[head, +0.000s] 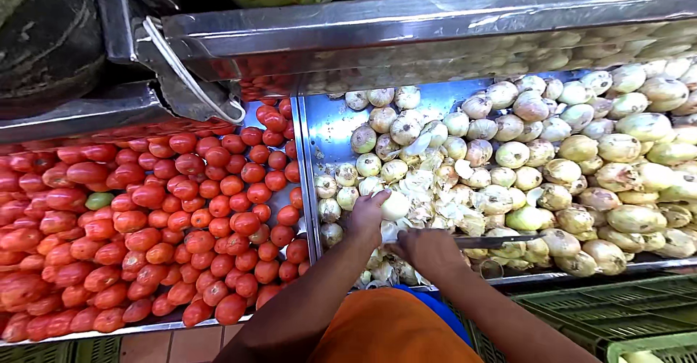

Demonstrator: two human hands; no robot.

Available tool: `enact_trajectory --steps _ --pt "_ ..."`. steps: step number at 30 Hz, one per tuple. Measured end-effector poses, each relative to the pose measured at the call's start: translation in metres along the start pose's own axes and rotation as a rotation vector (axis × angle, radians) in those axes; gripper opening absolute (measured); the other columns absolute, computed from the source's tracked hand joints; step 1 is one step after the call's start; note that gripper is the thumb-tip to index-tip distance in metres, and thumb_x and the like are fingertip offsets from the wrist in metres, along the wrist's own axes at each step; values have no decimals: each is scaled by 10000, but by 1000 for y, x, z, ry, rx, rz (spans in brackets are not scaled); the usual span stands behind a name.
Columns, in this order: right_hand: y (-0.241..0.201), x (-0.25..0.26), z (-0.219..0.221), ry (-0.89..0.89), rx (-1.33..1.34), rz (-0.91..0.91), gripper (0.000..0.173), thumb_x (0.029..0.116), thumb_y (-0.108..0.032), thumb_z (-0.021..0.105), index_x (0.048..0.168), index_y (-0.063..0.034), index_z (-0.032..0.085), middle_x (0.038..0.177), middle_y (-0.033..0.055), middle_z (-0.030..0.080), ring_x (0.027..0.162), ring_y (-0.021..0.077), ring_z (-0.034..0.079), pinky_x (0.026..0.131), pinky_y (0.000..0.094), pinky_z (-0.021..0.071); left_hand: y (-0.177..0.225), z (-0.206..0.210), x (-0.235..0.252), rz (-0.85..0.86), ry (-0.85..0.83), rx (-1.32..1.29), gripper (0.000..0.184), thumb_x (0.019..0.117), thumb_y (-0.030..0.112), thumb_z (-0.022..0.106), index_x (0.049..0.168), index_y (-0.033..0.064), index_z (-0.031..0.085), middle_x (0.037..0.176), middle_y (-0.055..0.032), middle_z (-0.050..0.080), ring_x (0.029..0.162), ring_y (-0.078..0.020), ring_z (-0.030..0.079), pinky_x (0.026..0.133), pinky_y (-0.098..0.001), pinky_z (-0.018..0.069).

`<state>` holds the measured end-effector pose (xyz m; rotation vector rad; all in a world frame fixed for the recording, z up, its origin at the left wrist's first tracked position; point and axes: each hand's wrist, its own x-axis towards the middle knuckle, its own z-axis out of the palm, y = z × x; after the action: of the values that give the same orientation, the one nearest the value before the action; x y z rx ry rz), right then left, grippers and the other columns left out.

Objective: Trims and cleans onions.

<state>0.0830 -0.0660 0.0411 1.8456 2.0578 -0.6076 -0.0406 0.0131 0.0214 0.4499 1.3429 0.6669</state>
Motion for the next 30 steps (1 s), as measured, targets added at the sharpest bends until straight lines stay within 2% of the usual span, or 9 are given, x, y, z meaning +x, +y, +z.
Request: enact_trajectory --steps 4,7,10,12,14,18,26,28,30 --pt "21 -8 -3 -143 219 -17 432 1017 -496 581 1054 -81 696 994 156 707 969 366 700 819 606 549 2 -10 2 -18 -71 -60 485 979 370 677 1349 78 560 1310 -160 618 1191 -298 604 982 -501 508" --pt "54 -25 -19 82 784 125 400 899 -476 757 869 -81 699 673 74 611 587 228 589 560 466 508 12 -24 -17 23 -129 71 491 1005 470 594 1376 152 556 1395 -135 569 1279 -300 540 1027 -529 456" --pt "62 -23 -34 69 1168 273 566 884 -401 811 1332 -135 592 821 79 709 484 170 538 427 338 450 21 -29 -35 90 -354 296 642 1026 649 416 1517 236 446 1505 -95 514 1365 -273 509 1101 -527 443" --pt "59 -23 -36 -25 1215 216 793 901 -458 775 1564 -262 389 916 85 706 491 152 503 427 314 425 23 -21 -42 187 -528 444 660 998 471 616 1538 168 387 1413 -140 568 1239 -271 591 1024 -505 505" --pt "58 -27 -29 34 1244 170 847 842 -556 795 1549 -285 417 905 87 671 515 130 506 439 297 431 25 -8 -48 218 -593 483 759 873 309 826 1497 138 430 1314 -138 625 1122 -252 653 957 -468 558" --pt "55 -37 -18 323 1263 88 848 782 -574 812 1481 -188 527 1134 46 737 937 164 726 789 388 629 22 3 -53 146 -597 128 428 965 200 706 1348 76 560 1183 -142 668 1008 -247 675 885 -440 575" --pt "80 -52 -15 482 1090 229 258 889 -235 759 1106 -97 733 881 3 739 713 149 674 630 359 574 38 -8 -49 -12 -423 -82 647 1047 598 404 1432 94 532 1387 -96 619 1291 -236 584 1083 -423 483" --pt "68 -55 -39 583 1111 206 392 859 -348 798 1141 -89 712 887 20 733 682 160 648 564 352 533 38 -8 -49 6 -417 -65 676 1040 627 385 1442 102 527 1409 -89 607 1317 -237 567 1095 -436 475" --pt "56 -49 -55 482 1059 132 757 821 -554 775 1404 -131 545 1030 12 747 815 173 707 672 417 608 34 -6 -51 77 -455 37 768 1029 682 293 1457 84 516 1422 -103 599 1334 -240 556 1112 -450 467"
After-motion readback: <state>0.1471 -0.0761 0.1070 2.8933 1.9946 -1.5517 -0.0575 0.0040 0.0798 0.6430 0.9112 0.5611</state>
